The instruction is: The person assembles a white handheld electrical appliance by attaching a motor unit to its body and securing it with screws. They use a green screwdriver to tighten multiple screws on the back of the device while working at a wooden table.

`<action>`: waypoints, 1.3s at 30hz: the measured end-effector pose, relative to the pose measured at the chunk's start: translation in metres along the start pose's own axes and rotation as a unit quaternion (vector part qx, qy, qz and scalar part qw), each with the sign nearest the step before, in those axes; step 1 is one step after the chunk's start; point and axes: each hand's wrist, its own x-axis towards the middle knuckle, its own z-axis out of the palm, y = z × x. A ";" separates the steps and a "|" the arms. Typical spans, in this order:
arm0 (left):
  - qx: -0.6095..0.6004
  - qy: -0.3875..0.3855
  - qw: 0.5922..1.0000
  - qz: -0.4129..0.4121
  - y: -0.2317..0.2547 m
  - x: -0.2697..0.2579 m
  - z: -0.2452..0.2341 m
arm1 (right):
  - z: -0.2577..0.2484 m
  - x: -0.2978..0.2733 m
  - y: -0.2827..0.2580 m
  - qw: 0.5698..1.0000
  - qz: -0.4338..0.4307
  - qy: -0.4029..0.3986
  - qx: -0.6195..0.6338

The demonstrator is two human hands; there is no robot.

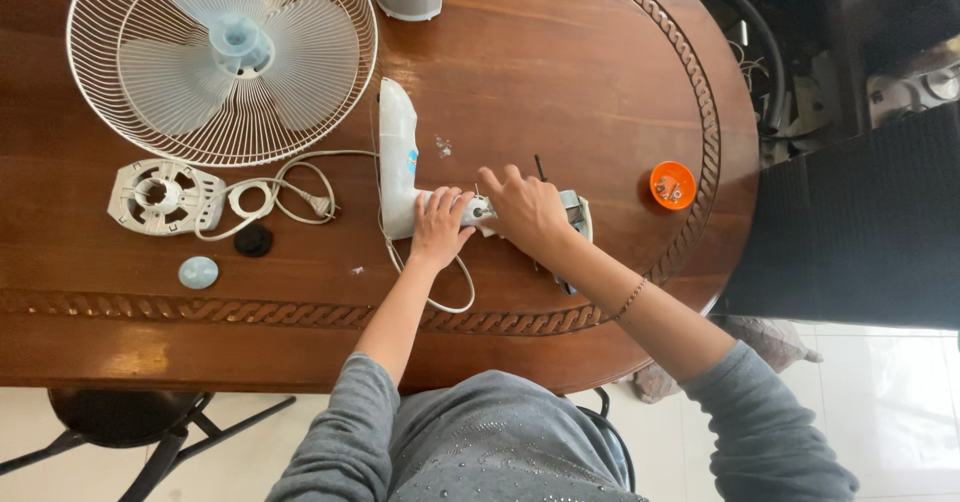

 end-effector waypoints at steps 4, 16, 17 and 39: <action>0.005 0.009 1.000 0.010 -0.002 0.000 0.002 | -0.004 0.003 0.001 0.989 0.056 -0.134 -0.016; -0.002 -0.001 1.000 0.010 -0.003 0.000 0.003 | 0.001 -0.003 0.006 0.988 0.030 -0.124 -0.090; -0.003 -0.002 1.000 0.010 -0.003 0.000 0.003 | 0.000 -0.003 0.006 0.988 0.009 -0.111 -0.109; -0.006 -0.009 1.000 0.006 -0.003 0.000 0.002 | 0.020 -0.014 0.000 0.997 -0.030 -0.027 -0.063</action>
